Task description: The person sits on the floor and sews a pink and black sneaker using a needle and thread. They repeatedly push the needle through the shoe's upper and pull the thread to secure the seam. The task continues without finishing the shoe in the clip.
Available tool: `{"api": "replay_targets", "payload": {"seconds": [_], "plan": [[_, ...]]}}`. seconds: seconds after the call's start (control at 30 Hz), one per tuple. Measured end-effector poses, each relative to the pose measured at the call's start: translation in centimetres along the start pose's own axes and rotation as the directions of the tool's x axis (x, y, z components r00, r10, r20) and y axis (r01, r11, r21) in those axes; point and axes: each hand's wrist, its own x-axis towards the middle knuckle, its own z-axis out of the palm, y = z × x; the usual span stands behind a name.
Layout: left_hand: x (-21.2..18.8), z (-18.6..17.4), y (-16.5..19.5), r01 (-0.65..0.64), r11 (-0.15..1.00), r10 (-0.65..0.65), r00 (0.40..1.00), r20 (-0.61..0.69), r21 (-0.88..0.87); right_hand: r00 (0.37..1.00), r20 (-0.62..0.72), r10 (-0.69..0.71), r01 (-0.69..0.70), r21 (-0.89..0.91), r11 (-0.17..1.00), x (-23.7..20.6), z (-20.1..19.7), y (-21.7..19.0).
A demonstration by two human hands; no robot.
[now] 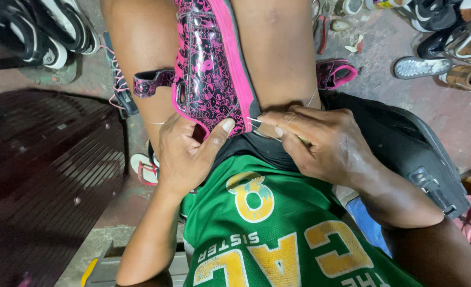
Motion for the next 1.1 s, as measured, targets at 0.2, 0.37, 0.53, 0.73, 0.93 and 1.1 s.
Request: {"api": "replay_targets", "payload": {"seconds": [0.2,0.37,0.53,0.73,0.93,1.1], "plan": [[0.1,-0.1,-0.4,0.01,0.999,-0.01,1.0,0.007,0.045,0.998,0.067,0.02,-0.013,-0.108,0.994,0.5,-0.5,-1.2],[0.1,-0.1,-0.3,0.049,0.991,-0.056,0.997,0.055,0.121,0.991,0.133,0.017,0.028,-0.331,0.943,1.2,-0.8,-2.6],[0.1,0.3,-0.4,-0.14,0.952,0.134,0.99,0.041,0.271,0.986,0.165,-0.019,0.081,-0.378,0.922,2.1,-0.7,-2.5],[0.5,-0.2,-1.5,-0.072,0.978,0.05,0.992,0.112,0.194,0.965,0.231,-0.127,0.201,-0.331,0.922,3.9,-0.8,-0.5],[1.3,-1.5,-1.8,-0.128,0.982,0.102,0.977,0.185,0.137,0.936,0.225,-0.269,0.324,-0.262,0.909,5.0,0.0,1.5],[1.7,-1.9,-1.9,-0.07,0.994,0.05,0.978,0.204,0.088,0.926,0.239,-0.293,0.35,-0.252,0.902,5.6,0.7,1.7]]}}
